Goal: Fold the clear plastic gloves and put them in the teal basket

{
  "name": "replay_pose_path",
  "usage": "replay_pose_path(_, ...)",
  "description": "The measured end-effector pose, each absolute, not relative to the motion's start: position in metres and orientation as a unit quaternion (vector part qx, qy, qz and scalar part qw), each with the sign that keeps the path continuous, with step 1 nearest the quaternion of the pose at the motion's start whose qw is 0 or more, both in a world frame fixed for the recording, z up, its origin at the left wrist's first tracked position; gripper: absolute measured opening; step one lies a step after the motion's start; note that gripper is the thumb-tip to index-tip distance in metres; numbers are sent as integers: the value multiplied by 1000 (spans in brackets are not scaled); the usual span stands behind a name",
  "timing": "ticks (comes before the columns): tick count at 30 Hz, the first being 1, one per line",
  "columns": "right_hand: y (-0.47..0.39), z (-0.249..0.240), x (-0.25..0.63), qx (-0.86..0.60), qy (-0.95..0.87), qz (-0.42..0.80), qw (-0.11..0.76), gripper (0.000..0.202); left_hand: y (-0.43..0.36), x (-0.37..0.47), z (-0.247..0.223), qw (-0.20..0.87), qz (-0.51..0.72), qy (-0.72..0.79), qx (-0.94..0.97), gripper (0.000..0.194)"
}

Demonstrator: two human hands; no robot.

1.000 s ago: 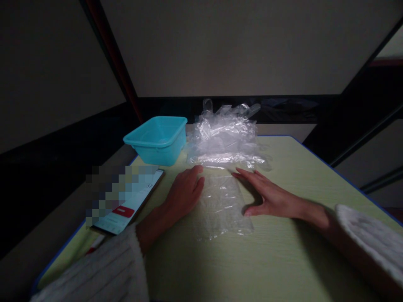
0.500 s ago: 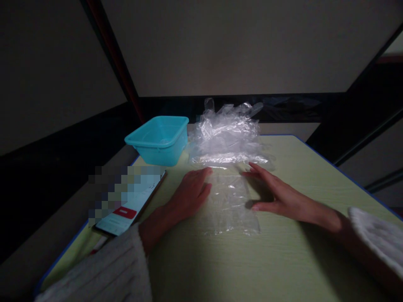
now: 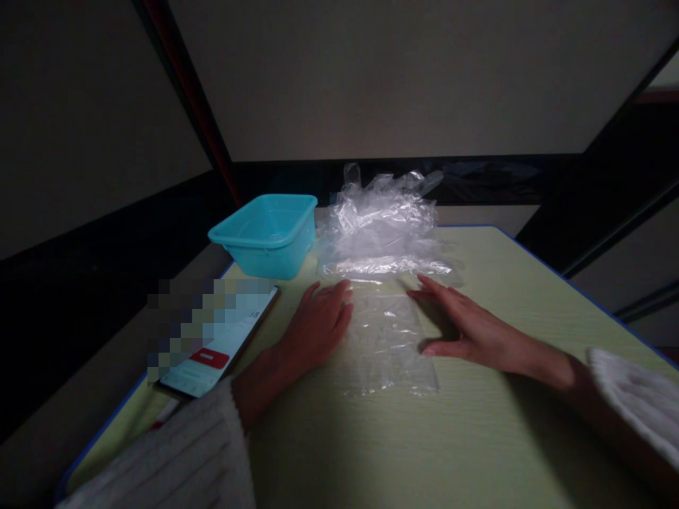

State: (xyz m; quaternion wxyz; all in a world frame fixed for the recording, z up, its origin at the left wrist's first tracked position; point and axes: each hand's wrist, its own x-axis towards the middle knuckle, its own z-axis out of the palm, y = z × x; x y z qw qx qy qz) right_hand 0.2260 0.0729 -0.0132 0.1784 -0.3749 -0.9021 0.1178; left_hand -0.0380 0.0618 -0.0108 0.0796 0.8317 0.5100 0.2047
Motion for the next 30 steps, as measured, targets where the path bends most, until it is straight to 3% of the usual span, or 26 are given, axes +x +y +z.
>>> replay_pose_path(10, 73, -13, 226, -368, -908, 90, 179, 93, 62, -39, -10, 34, 203, 509, 836, 30)
replay_pose_path(18, 58, 2, 207, -362, -913, 97, 160, 74, 50, -27, -12, 37, 270, 451, 850, 33)
replay_pose_path(30, 57, -11, 201, -338, -937, 79, 32, 90, 37, -15, -12, 73, 94, 383, 916, 60)
